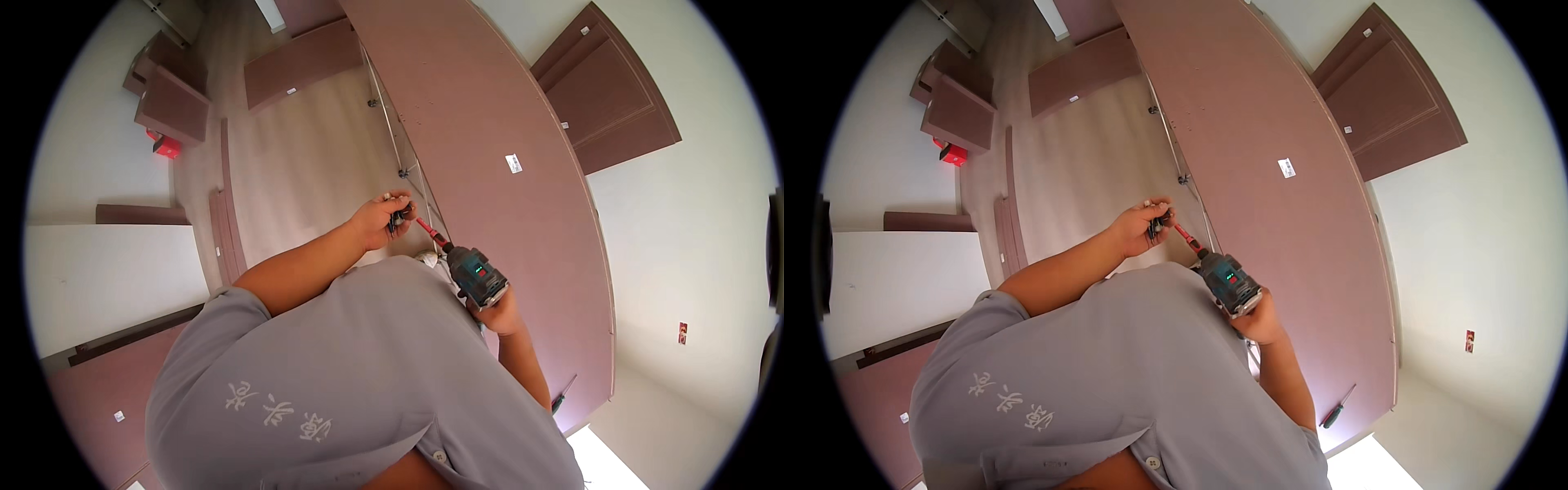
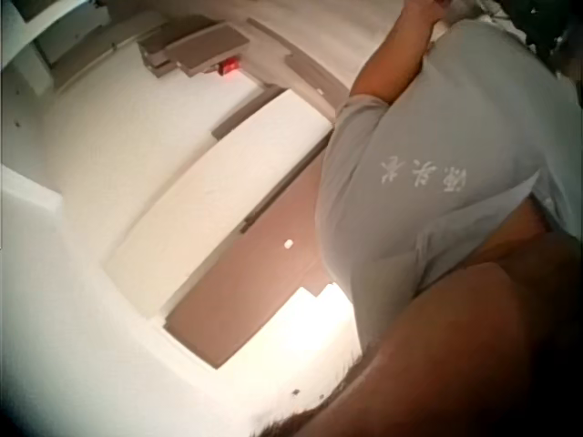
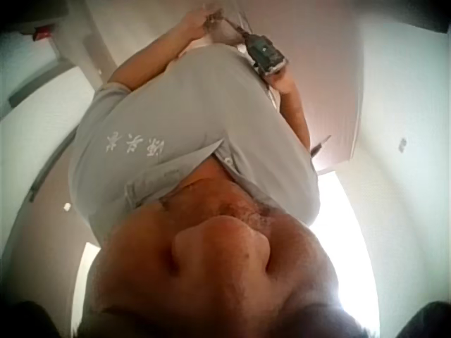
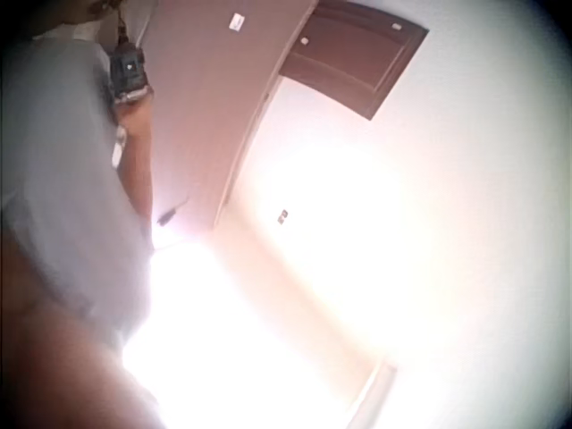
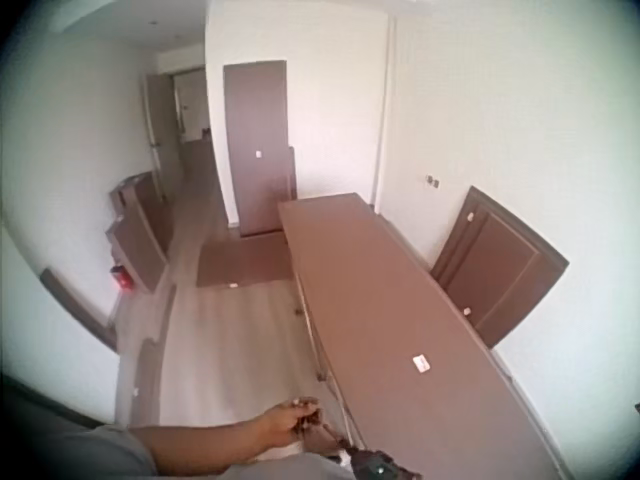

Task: The person moves large wooden panels, aligns them, and uses a power drill to drive screws into pre-drilled holes to assemble a furniture unit.

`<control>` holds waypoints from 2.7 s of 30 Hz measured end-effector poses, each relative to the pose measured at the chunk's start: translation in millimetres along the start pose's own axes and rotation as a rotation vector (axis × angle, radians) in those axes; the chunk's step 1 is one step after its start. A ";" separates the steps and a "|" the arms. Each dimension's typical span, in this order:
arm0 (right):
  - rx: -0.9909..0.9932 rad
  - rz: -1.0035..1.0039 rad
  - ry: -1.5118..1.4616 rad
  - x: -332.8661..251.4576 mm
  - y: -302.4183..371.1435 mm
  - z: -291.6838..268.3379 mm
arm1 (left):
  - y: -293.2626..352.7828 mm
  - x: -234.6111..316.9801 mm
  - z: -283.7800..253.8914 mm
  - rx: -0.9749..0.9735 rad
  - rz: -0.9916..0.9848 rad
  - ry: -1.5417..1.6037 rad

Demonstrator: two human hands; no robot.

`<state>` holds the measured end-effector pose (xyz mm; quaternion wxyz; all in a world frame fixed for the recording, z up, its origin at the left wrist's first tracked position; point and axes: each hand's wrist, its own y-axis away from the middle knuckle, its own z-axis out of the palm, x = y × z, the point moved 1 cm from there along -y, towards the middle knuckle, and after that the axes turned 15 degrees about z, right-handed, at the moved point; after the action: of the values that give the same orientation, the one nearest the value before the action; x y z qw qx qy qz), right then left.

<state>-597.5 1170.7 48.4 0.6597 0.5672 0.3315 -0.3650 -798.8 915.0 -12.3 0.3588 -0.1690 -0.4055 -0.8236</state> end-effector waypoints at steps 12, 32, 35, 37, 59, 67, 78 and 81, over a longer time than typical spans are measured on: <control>0.070 -0.035 0.091 -100.4 -154.8 -17.3 | -152.1 105.6 18.4 -0.024 -0.081 -0.016; 0.812 0.489 -0.129 -70.7 -351.5 69.0 | -384.7 142.6 -59.6 -0.267 -0.544 -0.665; 0.768 0.603 -0.109 -79.0 -356.2 55.9 | -394.1 165.6 -76.9 -0.237 -0.545 -0.609; 0.785 0.689 0.073 -95.8 -364.4 52.6 | -399.0 185.2 -86.1 -0.247 -0.567 -0.597; 0.594 0.821 0.764 -166.7 -408.0 43.1 | -388.5 215.3 -103.4 -0.415 -0.640 -0.384; 0.605 0.817 0.548 -150.9 -407.9 16.8 | -390.4 217.2 -102.8 -0.418 -0.612 -0.402; 0.618 0.860 0.831 -169.8 -421.7 40.3 | -393.2 193.6 -90.6 -0.520 -0.605 -0.424; 0.625 0.994 0.273 -148.0 -412.8 17.6 | -394.3 196.1 -85.7 -0.556 -0.625 -0.417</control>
<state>-1027.1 1131.7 -32.2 0.5047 0.8630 -0.0147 -0.0168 -1219.1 921.5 -168.8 -0.0545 -0.2906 -0.2642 -0.9180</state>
